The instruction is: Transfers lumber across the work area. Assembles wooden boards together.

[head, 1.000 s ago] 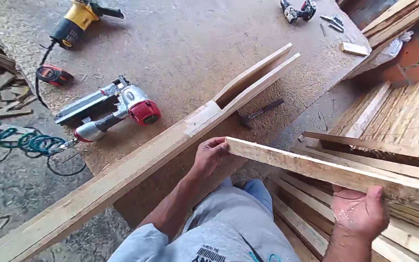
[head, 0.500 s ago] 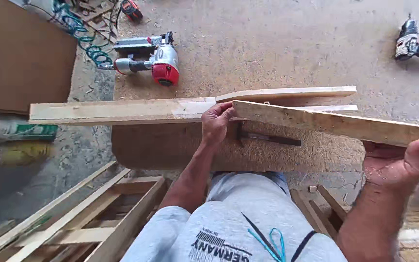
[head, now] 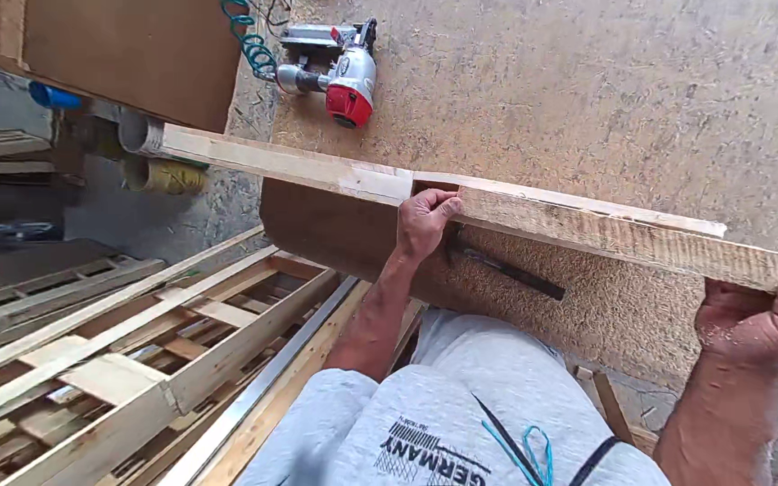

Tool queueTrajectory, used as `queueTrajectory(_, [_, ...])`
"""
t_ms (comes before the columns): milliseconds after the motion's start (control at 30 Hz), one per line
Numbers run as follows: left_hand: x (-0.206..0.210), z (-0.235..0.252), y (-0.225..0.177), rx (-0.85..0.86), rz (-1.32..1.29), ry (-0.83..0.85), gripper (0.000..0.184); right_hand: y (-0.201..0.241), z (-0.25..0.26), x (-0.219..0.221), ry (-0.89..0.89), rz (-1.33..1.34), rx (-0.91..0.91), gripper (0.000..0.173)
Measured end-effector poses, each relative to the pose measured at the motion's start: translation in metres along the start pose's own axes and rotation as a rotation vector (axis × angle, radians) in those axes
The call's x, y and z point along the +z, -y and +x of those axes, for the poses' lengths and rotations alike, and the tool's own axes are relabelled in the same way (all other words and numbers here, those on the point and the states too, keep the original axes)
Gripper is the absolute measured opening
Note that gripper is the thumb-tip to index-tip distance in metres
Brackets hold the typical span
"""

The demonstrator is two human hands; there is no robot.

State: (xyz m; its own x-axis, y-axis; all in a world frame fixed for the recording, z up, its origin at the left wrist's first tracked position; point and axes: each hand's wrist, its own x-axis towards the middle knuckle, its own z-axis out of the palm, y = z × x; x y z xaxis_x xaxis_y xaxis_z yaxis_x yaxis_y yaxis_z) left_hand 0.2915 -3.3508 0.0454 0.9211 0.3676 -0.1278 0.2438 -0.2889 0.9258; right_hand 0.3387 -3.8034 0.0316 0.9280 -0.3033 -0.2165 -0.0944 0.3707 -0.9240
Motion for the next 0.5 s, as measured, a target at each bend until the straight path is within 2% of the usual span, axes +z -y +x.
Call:
queueTrajectory(333, [0.001,0.001,0.01,0.05,-0.134,0.043,0.017,-0.009,0.006,-0.004,-0.021,0.022,0.031,0.04])
queueTrajectory(500, [0.006,-0.001,0.011,0.056,-0.229,-0.001,0.014,-0.01,0.012,0.004,-0.005,-0.014,0.042,0.043])
